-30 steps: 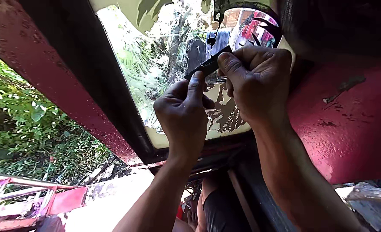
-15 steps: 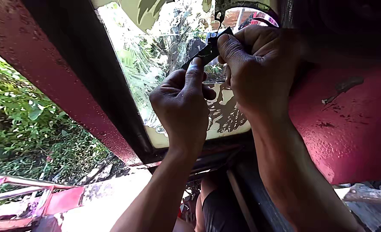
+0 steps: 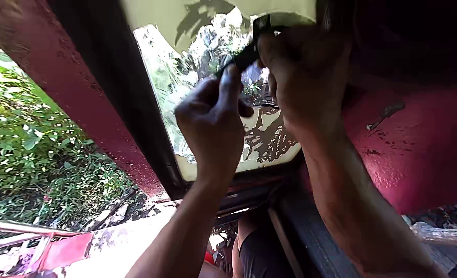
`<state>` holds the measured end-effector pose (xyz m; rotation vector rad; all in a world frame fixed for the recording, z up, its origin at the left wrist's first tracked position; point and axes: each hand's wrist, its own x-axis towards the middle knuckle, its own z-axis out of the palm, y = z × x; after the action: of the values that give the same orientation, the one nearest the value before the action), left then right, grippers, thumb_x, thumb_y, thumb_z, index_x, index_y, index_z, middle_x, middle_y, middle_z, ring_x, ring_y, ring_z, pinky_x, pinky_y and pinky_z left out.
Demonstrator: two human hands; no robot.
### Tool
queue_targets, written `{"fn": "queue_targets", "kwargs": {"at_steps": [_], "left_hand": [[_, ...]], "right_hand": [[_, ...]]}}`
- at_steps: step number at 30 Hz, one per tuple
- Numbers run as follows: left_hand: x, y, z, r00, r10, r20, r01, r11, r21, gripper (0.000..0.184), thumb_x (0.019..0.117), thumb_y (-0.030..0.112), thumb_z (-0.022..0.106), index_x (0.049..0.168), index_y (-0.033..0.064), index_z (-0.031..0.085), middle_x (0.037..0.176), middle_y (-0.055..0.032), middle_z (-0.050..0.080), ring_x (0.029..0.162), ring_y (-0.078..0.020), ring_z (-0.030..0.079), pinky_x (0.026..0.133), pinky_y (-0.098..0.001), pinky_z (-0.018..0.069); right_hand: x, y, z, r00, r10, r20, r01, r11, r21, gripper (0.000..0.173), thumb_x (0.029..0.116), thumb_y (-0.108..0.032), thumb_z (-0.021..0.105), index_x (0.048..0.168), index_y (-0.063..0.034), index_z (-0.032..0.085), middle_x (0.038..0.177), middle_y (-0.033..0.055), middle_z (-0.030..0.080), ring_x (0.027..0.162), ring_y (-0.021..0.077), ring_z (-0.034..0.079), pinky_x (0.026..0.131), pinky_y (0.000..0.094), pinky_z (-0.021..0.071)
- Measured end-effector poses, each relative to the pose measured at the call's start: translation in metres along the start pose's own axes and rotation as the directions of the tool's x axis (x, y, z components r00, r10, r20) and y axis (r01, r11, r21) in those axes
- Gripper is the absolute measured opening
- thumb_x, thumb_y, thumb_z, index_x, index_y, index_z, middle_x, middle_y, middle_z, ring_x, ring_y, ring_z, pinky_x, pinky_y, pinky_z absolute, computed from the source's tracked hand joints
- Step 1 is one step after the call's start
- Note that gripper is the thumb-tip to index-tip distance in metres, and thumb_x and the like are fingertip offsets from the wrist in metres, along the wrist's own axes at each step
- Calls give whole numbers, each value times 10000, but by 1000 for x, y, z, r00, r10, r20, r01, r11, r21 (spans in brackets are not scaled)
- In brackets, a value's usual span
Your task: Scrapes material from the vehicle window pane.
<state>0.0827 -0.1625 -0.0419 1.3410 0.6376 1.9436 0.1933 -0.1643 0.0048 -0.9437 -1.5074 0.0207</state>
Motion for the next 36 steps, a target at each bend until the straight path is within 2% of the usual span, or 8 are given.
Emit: {"fn": "queue_targets", "kwargs": {"at_steps": [4,10,18,21,24,27,34,36], "left_hand": [[-20,-14,-11,993,-90,82,80,990,113,306,1073,291,539,839,131,652,584,68,611,401,-6,510,365,-159,423],[-2,-3,1,995,-85,-53,87,996,36,294,1018,96,589,731,113,647,575,77,630,427,4,557,387,-157,469],[9,12,8,995,-74,-62,76,996,40,314,1016,104,600,703,126,609,549,78,609,412,2,544,369,-159,445],[15,15,8,998,-51,-44,52,998,34,309,1021,101,592,713,115,616,574,70,612,419,0,552,369,-157,458],[10,11,5,999,-29,-25,30,998,55,288,1027,135,596,742,121,632,580,81,612,427,5,545,373,-160,451],[-1,1,1,999,-36,-11,37,996,83,268,1028,136,589,770,107,655,587,83,617,435,8,548,385,-159,456],[6,6,8,995,-60,-79,63,997,37,310,1029,105,583,723,102,634,555,69,603,403,3,524,363,-160,436],[9,10,10,995,-48,-93,50,999,18,324,1029,100,583,708,103,627,555,66,604,400,3,522,360,-158,429]], "right_hand": [[-23,16,1,997,78,10,-78,994,76,238,988,-84,604,757,-121,647,599,-102,560,436,-31,436,406,159,372],[-12,2,8,985,161,-58,-158,986,56,289,976,-86,636,692,-136,614,574,-90,549,410,-22,409,388,170,340],[1,-7,9,980,174,-96,-171,984,42,334,975,-86,650,652,-141,587,555,-77,551,390,-12,399,378,181,332],[5,-10,9,980,176,-97,-169,982,80,287,978,-85,652,693,-117,644,575,-72,575,391,-8,400,374,185,336],[-2,-3,8,988,134,-77,-121,980,155,270,1002,-84,626,733,-105,635,616,-65,599,413,-14,430,381,169,359],[-13,4,4,981,194,-27,-187,968,170,270,1008,-98,604,739,-110,626,613,-68,571,421,-8,408,395,176,344],[0,-5,10,981,171,-89,-168,985,41,322,972,-110,666,659,-130,595,562,-77,546,412,-13,400,408,187,337],[5,-9,10,982,170,-88,-165,985,56,305,973,-105,668,673,-131,617,578,-75,583,413,-16,424,408,185,352]]}}
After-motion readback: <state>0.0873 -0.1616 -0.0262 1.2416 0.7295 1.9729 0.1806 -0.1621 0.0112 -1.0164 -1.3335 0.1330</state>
